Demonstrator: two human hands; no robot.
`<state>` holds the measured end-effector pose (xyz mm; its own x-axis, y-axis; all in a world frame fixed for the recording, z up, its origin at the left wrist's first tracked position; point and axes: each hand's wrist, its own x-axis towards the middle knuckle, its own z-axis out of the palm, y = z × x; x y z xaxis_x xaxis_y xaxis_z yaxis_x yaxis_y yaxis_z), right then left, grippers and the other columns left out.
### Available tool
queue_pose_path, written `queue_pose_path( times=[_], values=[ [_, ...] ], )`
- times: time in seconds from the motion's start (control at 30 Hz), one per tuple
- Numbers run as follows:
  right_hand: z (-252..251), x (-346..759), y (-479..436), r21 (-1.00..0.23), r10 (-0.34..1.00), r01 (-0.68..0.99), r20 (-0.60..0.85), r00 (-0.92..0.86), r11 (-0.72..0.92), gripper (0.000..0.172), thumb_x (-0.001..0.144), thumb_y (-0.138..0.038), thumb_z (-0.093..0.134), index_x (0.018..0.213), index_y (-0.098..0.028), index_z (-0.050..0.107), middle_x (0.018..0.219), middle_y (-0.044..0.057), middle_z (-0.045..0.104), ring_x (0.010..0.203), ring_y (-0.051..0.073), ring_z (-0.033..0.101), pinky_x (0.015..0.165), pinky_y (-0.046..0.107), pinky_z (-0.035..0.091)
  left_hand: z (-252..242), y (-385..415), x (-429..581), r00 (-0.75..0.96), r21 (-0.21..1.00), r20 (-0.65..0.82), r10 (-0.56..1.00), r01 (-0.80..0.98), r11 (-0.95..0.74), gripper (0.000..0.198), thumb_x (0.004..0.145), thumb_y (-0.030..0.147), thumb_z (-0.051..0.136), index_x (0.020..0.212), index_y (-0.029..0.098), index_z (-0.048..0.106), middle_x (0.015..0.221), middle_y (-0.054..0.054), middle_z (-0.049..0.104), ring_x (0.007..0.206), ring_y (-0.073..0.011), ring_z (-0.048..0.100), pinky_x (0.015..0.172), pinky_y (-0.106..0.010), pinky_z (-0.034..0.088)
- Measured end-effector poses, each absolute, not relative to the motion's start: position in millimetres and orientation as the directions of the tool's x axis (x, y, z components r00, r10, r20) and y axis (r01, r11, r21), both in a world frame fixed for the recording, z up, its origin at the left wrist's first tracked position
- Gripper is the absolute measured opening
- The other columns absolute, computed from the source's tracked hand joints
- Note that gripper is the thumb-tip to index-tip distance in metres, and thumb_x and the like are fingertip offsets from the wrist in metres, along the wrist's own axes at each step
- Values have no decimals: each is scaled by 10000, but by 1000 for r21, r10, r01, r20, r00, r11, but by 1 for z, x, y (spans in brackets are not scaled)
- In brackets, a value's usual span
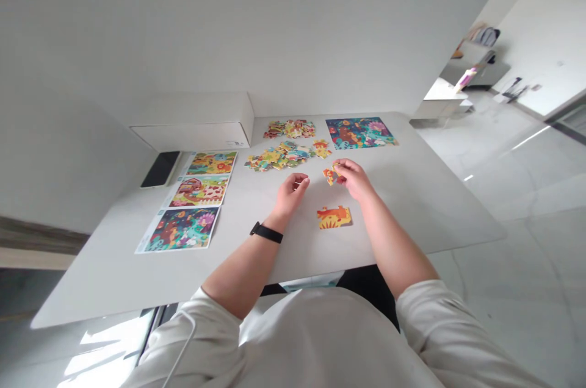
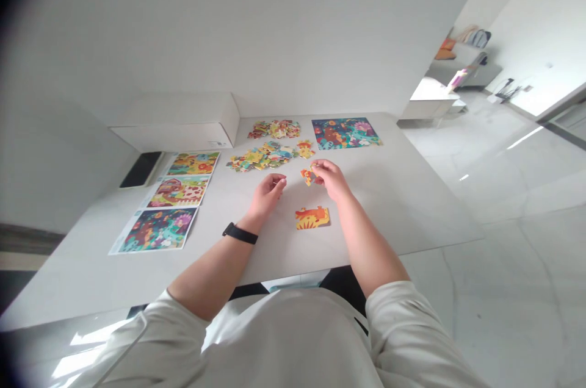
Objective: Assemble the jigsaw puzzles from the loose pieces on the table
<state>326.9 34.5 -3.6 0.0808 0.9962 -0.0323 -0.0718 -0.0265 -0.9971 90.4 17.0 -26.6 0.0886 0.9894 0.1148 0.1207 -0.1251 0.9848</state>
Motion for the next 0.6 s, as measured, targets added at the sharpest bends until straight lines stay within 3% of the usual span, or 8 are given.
queue_pose_path(
  times=[0.27,0.4,0.6],
  values=[
    [-6,304,25,-998,983,45,36,-181,45,502,714,-652,880,989,-243,786,832,13,701,735,171,615,601,282,544,-22,15,85,171,992,81,982,86,-97,504,829,621,791,1074,184,730,859,-35,709,705,-136,569,640,-257,450],
    [-8,299,24,-995,972,65,62,-228,79,529,731,-674,864,1017,-236,787,810,9,706,748,183,635,633,294,553,-20,12,87,265,991,60,962,95,-89,462,797,628,803,867,185,692,765,-18,689,658,-123,533,634,-260,425],
    [-7,310,28,-997,980,46,50,-191,60,561,790,-748,786,1041,-249,737,886,26,753,792,186,688,721,305,564,-21,13,88,152,997,-5,988,-73,16,506,784,660,814,872,193,639,734,2,658,551,-84,442,541,-247,360]
  ],
)
